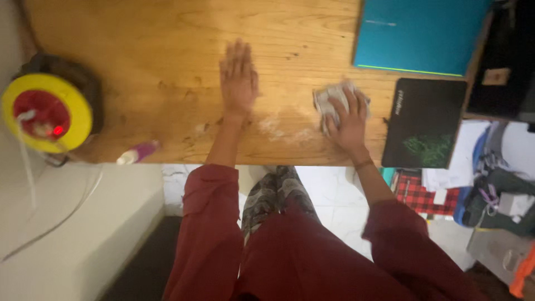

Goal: The person cleans a wooden desk by spraying liquid from a spray bottle and wiping the surface with a cloth.

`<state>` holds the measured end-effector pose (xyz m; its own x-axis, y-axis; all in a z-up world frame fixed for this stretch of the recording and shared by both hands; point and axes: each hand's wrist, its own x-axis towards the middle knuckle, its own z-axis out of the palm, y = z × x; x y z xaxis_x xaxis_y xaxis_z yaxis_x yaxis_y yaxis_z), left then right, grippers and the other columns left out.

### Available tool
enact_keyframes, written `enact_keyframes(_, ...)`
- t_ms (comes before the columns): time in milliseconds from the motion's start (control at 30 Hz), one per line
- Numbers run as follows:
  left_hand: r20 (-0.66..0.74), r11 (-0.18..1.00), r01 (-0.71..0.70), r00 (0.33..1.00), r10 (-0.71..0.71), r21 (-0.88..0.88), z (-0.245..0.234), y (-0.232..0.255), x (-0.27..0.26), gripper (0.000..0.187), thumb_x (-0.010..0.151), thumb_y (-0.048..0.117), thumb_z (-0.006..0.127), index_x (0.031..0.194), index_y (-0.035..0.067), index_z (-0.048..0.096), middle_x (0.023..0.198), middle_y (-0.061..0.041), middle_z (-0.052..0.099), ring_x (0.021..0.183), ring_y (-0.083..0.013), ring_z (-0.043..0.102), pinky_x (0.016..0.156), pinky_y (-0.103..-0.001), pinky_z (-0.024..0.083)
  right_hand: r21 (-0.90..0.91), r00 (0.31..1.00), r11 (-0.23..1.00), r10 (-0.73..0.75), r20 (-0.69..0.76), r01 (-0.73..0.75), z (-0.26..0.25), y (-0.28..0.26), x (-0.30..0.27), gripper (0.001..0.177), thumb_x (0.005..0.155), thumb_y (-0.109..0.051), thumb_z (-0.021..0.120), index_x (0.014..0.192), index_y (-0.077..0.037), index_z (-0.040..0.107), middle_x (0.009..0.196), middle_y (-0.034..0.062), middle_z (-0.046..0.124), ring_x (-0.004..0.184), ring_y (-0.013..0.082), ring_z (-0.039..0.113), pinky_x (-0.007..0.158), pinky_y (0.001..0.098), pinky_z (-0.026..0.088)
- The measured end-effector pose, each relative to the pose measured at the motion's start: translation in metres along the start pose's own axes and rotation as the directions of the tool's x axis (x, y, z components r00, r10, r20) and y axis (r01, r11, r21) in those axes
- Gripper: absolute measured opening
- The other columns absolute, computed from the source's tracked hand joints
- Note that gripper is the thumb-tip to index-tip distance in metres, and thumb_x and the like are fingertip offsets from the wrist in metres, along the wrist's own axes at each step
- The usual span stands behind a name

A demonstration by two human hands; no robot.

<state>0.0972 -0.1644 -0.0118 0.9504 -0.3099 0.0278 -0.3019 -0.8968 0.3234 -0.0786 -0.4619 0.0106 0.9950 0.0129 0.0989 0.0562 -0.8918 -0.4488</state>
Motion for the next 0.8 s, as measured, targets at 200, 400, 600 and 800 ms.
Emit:
enact_keyframes(200,-0.051,1.000,0.014,0.999,-0.015,-0.028,-0.006,0.006,0.004,0.054,0.111,0.027,0.038,0.163,0.012,0.037,0.171,-0.008,0.029,0.160,-0.0309,0.021,0.130,-0.050,0.021,-0.022,0.990,0.997,0.066,-0.123,-0.069,0.043,-0.037,0.069,0.054,0.096,-0.025,0.071,0.147,-0.016,0.057,0.164,0.0213,0.033,0.151,0.0494,0.027,0.124,0.0658,0.023)
enact_keyframes(400,-0.047,0.999,0.047,0.998,-0.047,-0.010,-0.005,0.012,0.010,0.052,0.110,0.026,0.039,0.161,0.014,0.038,0.170,-0.008,0.030,0.159,-0.0312,0.022,0.128,-0.051,0.021,0.095,0.979,0.983,-0.168,0.114,0.158,-0.002,-0.057,0.029,0.056,0.087,-0.029,0.072,0.141,-0.022,0.057,0.161,0.0126,0.038,0.148,0.0444,0.032,0.123,0.0600,0.031)
enact_keyframes(600,-0.029,0.999,0.052,0.998,-0.053,-0.013,-0.004,0.011,0.008,0.055,0.110,0.025,0.039,0.163,0.015,0.036,0.171,-0.006,0.027,0.159,-0.0293,0.021,0.128,-0.051,0.020,0.060,0.998,0.998,-0.015,0.057,0.011,0.007,-0.035,0.078,0.052,0.092,-0.022,0.071,0.142,-0.017,0.061,0.163,0.0169,0.037,0.149,0.0479,0.029,0.122,0.0613,0.030)
enact_keyframes(800,-0.016,0.998,0.055,0.998,-0.055,-0.022,-0.010,0.011,0.009,0.056,0.109,0.027,0.039,0.163,0.015,0.036,0.171,-0.004,0.027,0.160,-0.0279,0.020,0.129,-0.050,0.019,0.056,0.963,0.988,0.152,-0.223,-0.143,0.055,-0.087,0.114,0.046,0.098,-0.022,0.072,0.142,-0.019,0.061,0.164,0.0147,0.036,0.150,0.0464,0.029,0.122,0.0616,0.030)
